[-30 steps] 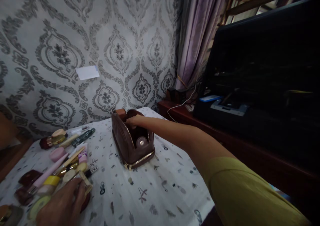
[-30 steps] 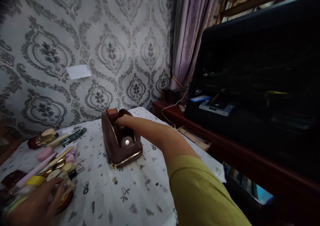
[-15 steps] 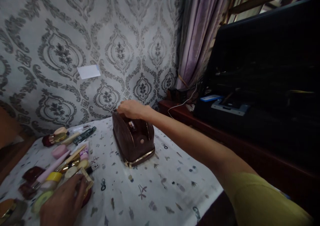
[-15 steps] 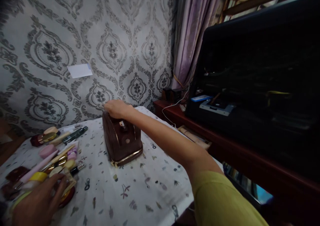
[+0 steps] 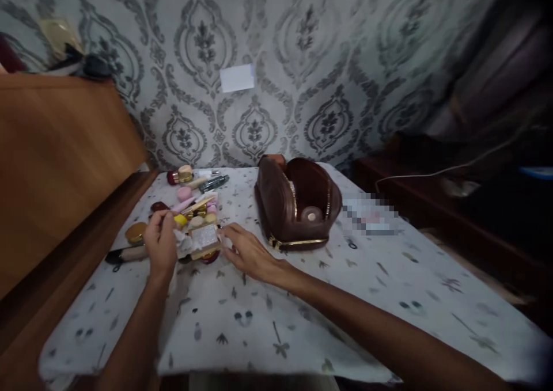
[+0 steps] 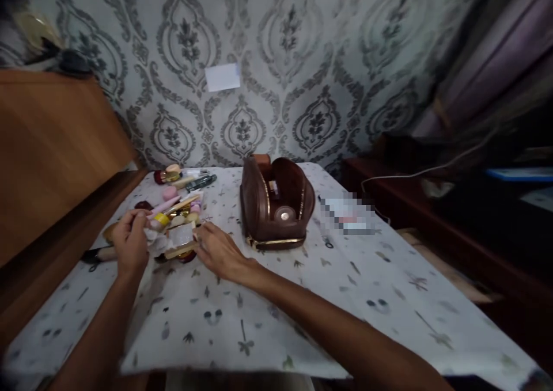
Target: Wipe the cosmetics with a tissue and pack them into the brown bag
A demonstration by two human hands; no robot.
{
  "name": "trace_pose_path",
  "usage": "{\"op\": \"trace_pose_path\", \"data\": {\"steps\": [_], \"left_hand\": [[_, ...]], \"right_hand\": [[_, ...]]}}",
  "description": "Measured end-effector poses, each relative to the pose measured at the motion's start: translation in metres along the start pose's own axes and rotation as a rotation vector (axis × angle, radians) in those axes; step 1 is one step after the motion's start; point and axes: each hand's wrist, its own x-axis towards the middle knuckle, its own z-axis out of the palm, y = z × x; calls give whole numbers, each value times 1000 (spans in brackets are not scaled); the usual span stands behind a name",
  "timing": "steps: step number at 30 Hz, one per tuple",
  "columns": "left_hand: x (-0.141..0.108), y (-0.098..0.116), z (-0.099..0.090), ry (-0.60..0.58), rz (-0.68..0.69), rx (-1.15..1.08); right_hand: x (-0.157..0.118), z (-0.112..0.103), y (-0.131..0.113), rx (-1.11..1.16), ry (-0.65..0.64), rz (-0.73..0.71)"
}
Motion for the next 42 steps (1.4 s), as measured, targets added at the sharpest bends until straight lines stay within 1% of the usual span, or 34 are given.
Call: {"op": "trace_pose_path", "data": {"steps": [2, 3, 8, 12, 14, 16, 18, 20, 22, 27, 30, 33, 36, 38, 40, 42], "left_hand": [[4, -5, -1, 46, -62, -79], [5, -7, -1, 51, -76, -99], [10, -20, -1, 51, -81, -84], [21, -25, -13, 125, -58, -17], [27, -27, -22, 121, -56, 33], [31, -29, -30, 37, -61, 89], [33, -33, -34, -98, -57, 145], [33, -37, -34, -233, -36, 195], [31, -39, -32, -340, -4, 234], [22, -36, -22, -525, 71, 296], [16, -29, -20, -616, 104, 316], [12, -23, -19, -710, 141, 325], [9, -18, -19, -783, 177, 346], [7, -17, -19, -800, 193, 375], [6, -18, -18, -779, 204, 412], [8, -19, -18, -712, 205, 455]], "right_hand": [[5, 12, 2, 47, 11, 40], [7, 16, 2, 68, 20, 54], [18, 33, 1, 141, 63, 121], [26, 43, 5, 178, 42, 147], [29, 46, 7, 180, 49, 148], [32, 50, 10, 179, 83, 147], [35, 53, 14, 189, 122, 166], [38, 56, 18, 210, 162, 199], [42, 59, 24, 229, 214, 226], [52, 65, 39, 277, 344, 301], [55, 65, 46, 322, 375, 340], [54, 66, 51, 348, 394, 318], [50, 68, 55, 368, 389, 276], [47, 70, 58, 369, 376, 263], [45, 71, 61, 346, 371, 252], [42, 71, 64, 306, 363, 223]]}}
